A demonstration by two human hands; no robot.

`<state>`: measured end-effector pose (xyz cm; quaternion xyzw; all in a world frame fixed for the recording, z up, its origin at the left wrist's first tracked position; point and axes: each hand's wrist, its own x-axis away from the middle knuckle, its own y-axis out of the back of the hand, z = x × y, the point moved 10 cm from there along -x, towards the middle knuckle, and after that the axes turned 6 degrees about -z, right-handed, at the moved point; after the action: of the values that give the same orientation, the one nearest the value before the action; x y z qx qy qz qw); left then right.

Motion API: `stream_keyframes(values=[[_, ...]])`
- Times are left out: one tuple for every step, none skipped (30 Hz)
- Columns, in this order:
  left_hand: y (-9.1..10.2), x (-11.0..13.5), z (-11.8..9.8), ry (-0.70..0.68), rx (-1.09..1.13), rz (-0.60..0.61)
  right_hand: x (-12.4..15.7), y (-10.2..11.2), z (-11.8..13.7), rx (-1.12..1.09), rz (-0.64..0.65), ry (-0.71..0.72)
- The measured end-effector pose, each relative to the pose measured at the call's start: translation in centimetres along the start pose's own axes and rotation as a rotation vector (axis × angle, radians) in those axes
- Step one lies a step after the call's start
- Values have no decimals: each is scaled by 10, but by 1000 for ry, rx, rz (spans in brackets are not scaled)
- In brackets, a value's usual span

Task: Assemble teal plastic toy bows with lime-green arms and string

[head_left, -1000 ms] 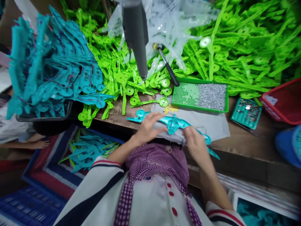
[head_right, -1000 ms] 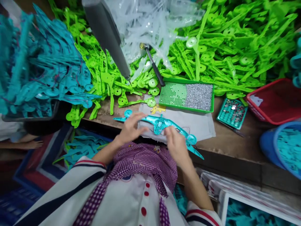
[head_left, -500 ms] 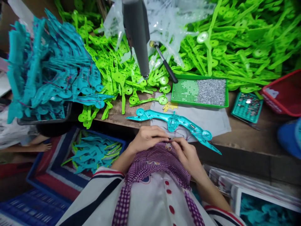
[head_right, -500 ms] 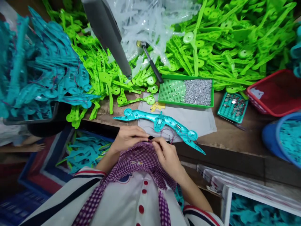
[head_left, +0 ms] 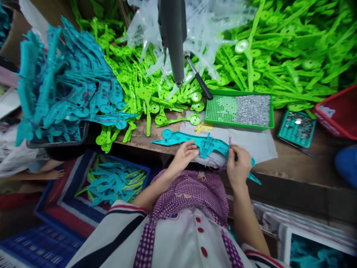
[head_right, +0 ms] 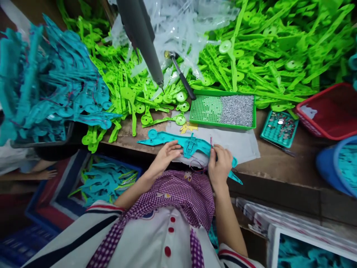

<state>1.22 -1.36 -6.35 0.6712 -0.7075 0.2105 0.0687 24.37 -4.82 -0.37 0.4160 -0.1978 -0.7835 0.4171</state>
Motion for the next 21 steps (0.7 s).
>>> stream_keyframes(values=[[3,4,10,45,74,-49,5,-3,-1,3,0,9],[4,8,15,72,151,-95,10,-4,-2,4,-11,17],[3,11,17,85,223,-135,13,-3,-2,0,-30,25],[1,12,17,96,279,-163,15,0,-3,-8,-55,31],[-3,12,16,106,314,-174,15,3,-4,-23,-74,42],[-8,10,13,114,323,-166,13,5,-3,-43,-84,59],[-13,7,10,111,305,-146,10,7,-2,-66,-84,81],[-17,3,7,97,262,-121,5,7,-1,-85,-72,103],[-20,-2,3,75,210,-98,-1,8,2,-98,-59,121],[-22,-7,0,57,167,-79,-8,11,3,-106,-59,122],[-24,-13,-1,55,145,-59,-15,19,3,-109,-94,97],[-26,-18,0,73,148,-34,-22,32,2,-112,-170,47],[-28,-23,3,112,170,-1,-27,48,0,-114,-257,-6],[-31,-27,7,157,204,35,-31,61,2,-115,-312,-40],[-34,-29,10,191,237,65,-33,68,6,-112,-302,-44],[-35,-31,12,208,253,91,-36,67,15,-103,-220,-10],[-35,-32,12,207,253,107,-37,59,25,-93,-87,55],[-34,-32,12,200,247,118,-34,48,35,-81,61,125],[-34,-31,13,192,242,133,-31,38,40,-68,175,174],[-34,-30,13,189,240,151,-28,32,42,-55,239,197],[-35,-28,15,196,239,172,-26,28,41,-41,265,210]])
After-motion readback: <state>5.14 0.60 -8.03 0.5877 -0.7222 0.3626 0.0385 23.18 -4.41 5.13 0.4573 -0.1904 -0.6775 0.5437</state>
